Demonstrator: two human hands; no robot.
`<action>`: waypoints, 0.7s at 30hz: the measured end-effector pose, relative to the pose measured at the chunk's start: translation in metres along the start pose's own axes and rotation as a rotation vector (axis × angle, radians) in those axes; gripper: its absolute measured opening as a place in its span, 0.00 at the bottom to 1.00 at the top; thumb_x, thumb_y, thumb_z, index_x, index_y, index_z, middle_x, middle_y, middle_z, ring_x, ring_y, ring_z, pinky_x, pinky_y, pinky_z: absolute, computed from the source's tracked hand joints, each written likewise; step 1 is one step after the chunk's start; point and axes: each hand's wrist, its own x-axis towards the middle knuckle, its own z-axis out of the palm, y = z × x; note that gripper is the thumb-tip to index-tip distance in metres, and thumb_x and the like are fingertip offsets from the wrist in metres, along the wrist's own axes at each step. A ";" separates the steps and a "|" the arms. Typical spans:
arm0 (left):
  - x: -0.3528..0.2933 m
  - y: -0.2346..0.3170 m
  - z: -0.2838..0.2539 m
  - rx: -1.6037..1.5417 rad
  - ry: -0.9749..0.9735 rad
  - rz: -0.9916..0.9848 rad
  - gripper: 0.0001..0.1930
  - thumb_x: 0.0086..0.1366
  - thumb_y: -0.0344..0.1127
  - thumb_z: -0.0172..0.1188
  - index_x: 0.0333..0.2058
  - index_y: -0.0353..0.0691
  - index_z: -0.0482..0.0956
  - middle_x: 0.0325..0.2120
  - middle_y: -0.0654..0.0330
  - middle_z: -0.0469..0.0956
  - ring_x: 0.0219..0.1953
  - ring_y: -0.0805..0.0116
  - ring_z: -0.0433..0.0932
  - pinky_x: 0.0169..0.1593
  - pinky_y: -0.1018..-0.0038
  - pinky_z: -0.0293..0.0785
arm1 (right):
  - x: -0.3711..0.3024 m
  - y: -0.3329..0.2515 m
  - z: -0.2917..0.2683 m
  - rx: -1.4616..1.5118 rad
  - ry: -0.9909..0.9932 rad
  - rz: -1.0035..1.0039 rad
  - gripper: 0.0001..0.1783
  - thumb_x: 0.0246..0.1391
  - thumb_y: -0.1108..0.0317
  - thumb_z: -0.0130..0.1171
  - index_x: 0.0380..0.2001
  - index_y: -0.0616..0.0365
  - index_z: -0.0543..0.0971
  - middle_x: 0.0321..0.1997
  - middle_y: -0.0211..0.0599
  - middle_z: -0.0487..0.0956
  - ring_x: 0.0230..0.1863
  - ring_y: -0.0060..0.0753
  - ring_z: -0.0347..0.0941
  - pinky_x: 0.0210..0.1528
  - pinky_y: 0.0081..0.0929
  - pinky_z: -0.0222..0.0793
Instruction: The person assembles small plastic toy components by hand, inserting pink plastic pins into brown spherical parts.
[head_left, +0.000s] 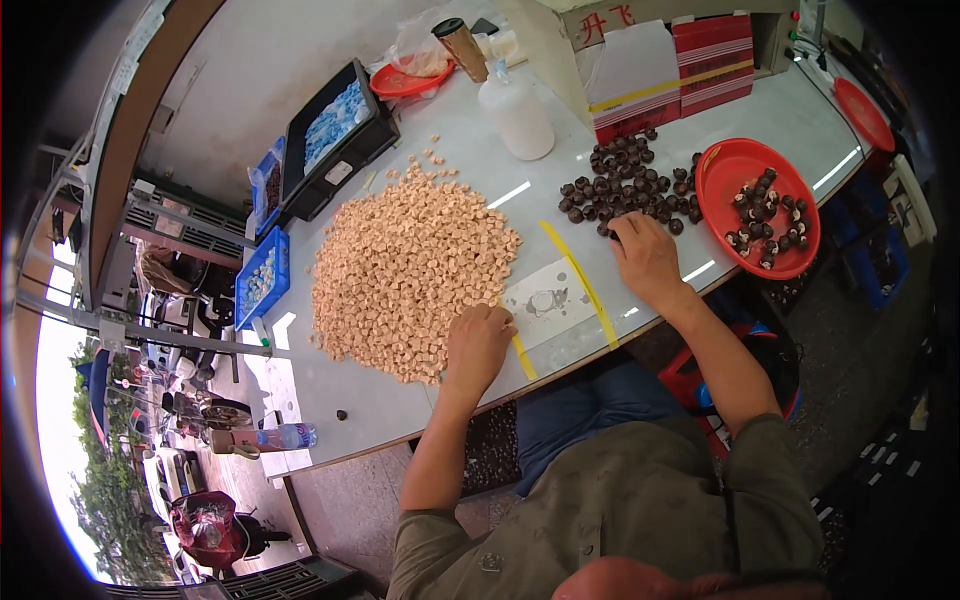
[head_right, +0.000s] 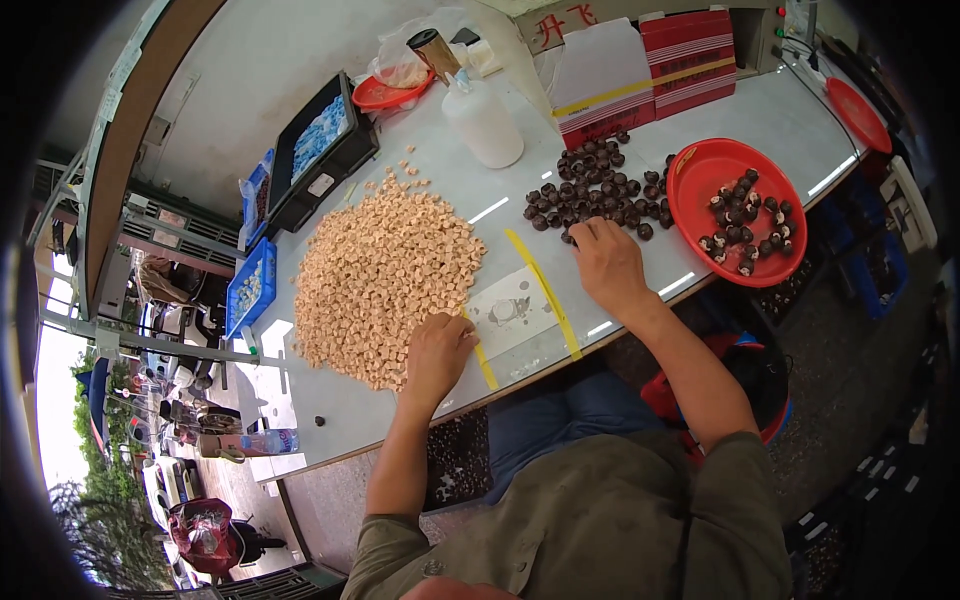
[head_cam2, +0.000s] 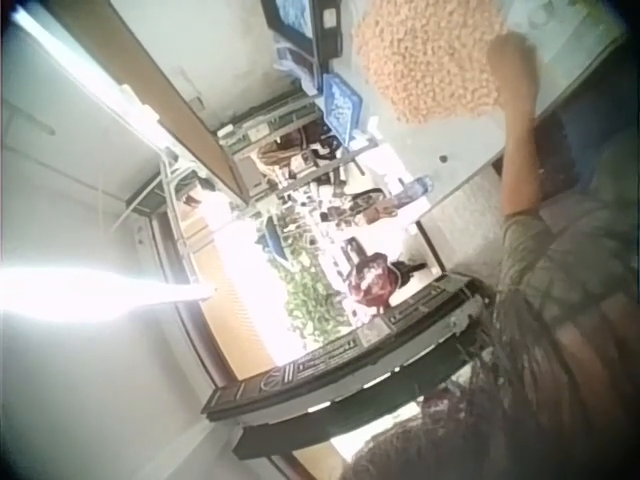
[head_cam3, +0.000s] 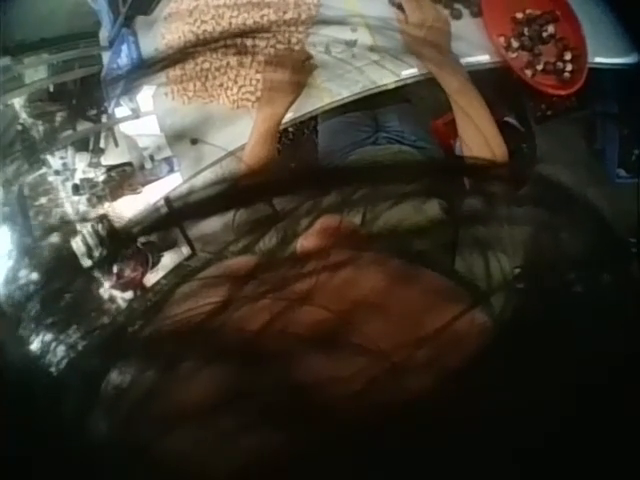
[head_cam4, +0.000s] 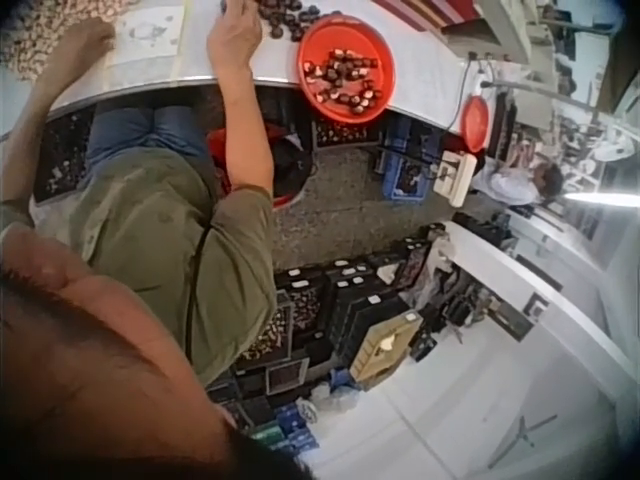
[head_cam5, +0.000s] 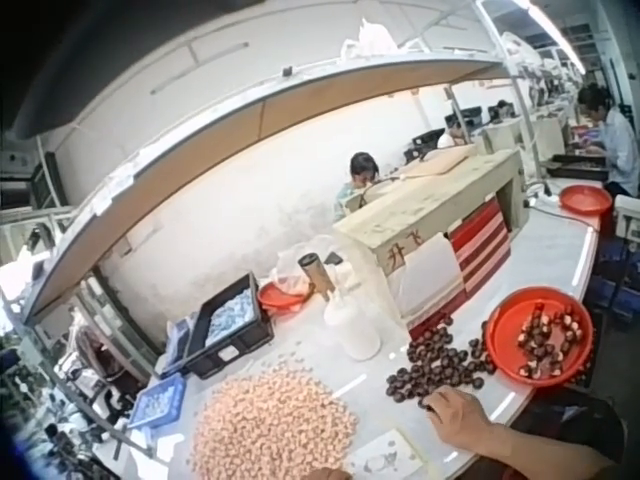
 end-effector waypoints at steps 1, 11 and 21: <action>-0.001 0.000 0.000 -0.038 -0.013 -0.007 0.08 0.59 0.35 0.70 0.35 0.39 0.83 0.30 0.54 0.79 0.37 0.52 0.78 0.42 0.59 0.73 | -0.002 -0.005 -0.004 0.189 -0.020 0.101 0.10 0.51 0.75 0.66 0.36 0.58 0.77 0.41 0.42 0.76 0.40 0.45 0.76 0.42 0.38 0.73; -0.004 0.002 0.004 -0.135 0.045 0.069 0.06 0.60 0.30 0.67 0.35 0.34 0.83 0.29 0.51 0.78 0.34 0.50 0.78 0.41 0.58 0.74 | -0.034 -0.036 -0.017 1.031 -0.421 0.427 0.19 0.55 0.81 0.62 0.51 0.61 0.78 0.42 0.37 0.77 0.38 0.25 0.76 0.42 0.26 0.75; -0.005 -0.001 0.010 -0.161 0.064 0.002 0.06 0.56 0.26 0.67 0.33 0.34 0.83 0.28 0.52 0.81 0.31 0.56 0.82 0.38 0.63 0.77 | -0.041 -0.045 -0.019 0.963 -0.476 0.304 0.17 0.56 0.81 0.64 0.49 0.63 0.78 0.42 0.36 0.78 0.38 0.21 0.75 0.42 0.23 0.74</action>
